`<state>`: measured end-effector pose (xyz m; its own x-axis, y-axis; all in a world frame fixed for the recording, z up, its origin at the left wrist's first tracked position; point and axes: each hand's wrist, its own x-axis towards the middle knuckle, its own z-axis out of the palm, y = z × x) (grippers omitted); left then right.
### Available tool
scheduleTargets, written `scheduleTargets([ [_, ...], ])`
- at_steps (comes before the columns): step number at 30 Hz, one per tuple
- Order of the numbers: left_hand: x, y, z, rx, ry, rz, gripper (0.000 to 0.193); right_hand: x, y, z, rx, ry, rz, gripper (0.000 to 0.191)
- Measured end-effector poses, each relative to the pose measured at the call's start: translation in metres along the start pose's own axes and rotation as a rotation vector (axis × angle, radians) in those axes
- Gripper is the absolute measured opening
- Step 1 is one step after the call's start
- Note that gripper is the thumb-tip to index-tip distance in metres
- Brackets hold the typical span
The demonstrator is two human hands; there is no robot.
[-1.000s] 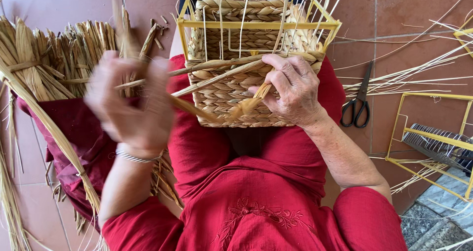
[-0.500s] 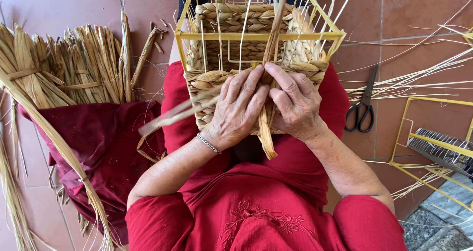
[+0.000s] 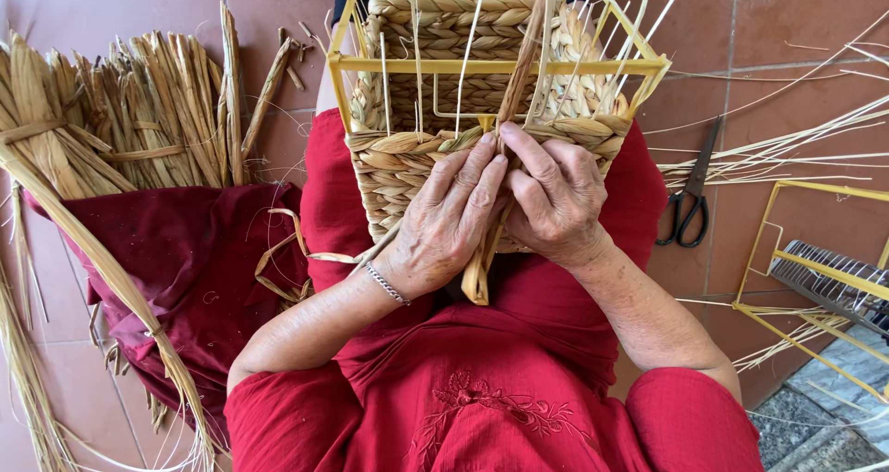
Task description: The person weaves a basket using dried palm leaves, interlacing them through a yellow metal frame. They repeatedly pull the leaves through the structure and tighten the weave to build up the basket's sides.
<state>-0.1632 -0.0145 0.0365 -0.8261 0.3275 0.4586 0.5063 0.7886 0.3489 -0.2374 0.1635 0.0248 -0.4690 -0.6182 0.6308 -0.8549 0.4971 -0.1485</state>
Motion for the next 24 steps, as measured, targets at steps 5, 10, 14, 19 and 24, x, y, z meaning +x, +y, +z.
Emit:
scheduleTargets([
  [5, 0.001, -0.018, -0.024, -0.386, 0.114, -0.127, 0.051, 0.001, 0.002, -0.002, 0.034, -0.052, 0.014, 0.027],
  [10, 0.013, -0.102, -0.064, -0.149, 0.354, -0.246, 0.023, 0.004, 0.001, 0.001, 0.023, -0.079, 0.022, 0.035],
  [14, 0.053, -0.180, -0.055, -0.642, 0.137, -0.566, 0.008, 0.008, 0.000, 0.003, -0.036, -0.116, 0.014, 0.044],
  [19, 0.121, -0.199, -0.010, -0.765, -0.727, -0.344, 0.024, 0.010, 0.001, 0.002, -0.058, -0.168, 0.007, 0.046],
  [24, 0.159, -0.174, 0.026, -0.808, -1.307, -0.476, 0.036, 0.014, 0.005, 0.003, -0.045, -0.212, 0.002, 0.041],
])
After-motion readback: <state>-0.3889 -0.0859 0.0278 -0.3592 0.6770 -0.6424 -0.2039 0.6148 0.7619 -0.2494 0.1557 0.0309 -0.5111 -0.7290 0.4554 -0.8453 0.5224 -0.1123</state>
